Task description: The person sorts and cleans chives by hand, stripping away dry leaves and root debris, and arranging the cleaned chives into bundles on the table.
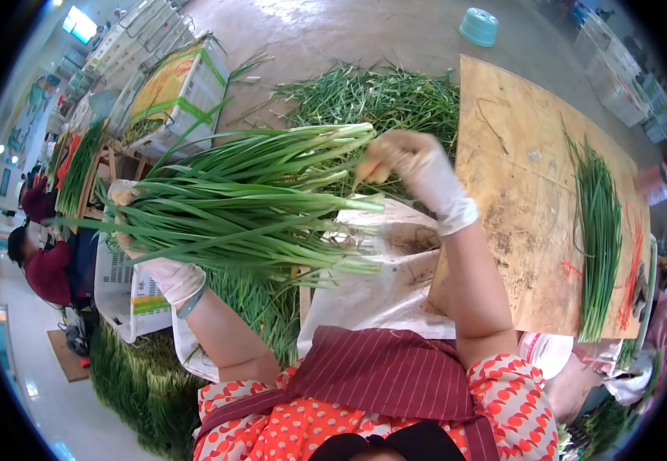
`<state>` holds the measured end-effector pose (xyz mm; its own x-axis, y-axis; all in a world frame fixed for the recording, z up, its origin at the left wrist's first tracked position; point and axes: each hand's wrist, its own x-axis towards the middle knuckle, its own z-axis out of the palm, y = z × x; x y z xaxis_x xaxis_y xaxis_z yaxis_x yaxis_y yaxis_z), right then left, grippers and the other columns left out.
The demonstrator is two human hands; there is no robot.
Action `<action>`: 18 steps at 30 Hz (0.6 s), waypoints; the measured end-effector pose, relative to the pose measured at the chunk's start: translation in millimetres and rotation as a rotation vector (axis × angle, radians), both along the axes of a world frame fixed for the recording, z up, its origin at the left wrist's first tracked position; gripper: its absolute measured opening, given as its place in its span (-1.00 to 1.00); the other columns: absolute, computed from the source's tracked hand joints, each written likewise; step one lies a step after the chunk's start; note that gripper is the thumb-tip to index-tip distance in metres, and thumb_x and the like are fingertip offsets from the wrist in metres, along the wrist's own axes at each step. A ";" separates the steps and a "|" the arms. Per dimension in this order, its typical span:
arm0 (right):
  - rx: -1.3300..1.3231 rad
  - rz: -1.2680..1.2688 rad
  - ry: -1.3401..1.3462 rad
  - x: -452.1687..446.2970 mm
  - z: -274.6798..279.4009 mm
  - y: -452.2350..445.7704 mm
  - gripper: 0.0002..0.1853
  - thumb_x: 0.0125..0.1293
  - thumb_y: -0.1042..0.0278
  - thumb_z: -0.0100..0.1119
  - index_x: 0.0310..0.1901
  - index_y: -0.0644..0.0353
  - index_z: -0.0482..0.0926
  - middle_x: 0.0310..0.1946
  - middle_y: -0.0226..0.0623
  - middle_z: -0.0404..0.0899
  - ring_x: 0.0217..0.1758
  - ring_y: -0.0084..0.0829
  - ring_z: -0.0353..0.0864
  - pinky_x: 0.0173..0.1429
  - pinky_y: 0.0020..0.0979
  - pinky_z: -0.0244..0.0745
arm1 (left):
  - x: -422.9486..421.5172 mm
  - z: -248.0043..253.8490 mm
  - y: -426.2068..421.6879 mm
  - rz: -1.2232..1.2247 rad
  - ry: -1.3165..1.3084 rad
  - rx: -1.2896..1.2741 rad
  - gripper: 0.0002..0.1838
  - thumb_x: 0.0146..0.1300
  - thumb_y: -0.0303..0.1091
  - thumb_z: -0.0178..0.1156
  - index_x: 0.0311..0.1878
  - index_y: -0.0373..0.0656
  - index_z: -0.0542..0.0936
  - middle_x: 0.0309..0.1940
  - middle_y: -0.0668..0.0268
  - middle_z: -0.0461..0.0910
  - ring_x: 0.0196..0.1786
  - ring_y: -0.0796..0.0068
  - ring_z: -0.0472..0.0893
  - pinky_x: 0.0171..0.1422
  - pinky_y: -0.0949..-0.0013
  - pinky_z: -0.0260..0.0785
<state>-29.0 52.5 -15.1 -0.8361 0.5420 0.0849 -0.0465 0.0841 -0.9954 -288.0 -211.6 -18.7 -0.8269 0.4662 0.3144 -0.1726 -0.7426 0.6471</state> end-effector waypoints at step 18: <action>0.004 -0.167 -0.028 -47.9 -10.4 2.2 -0.71 0.23 0.38 0.23 -0.05 0.35 0.56 -0.24 -0.28 0.67 -0.22 -0.55 0.61 0.00 -0.56 0.44 | 10.5 -7.2 10.8 0.358 0.152 -0.374 -0.64 0.34 -0.12 0.01 -0.01 -0.21 0.51 -0.07 0.20 0.55 -0.08 0.33 0.56 0.02 0.28 0.47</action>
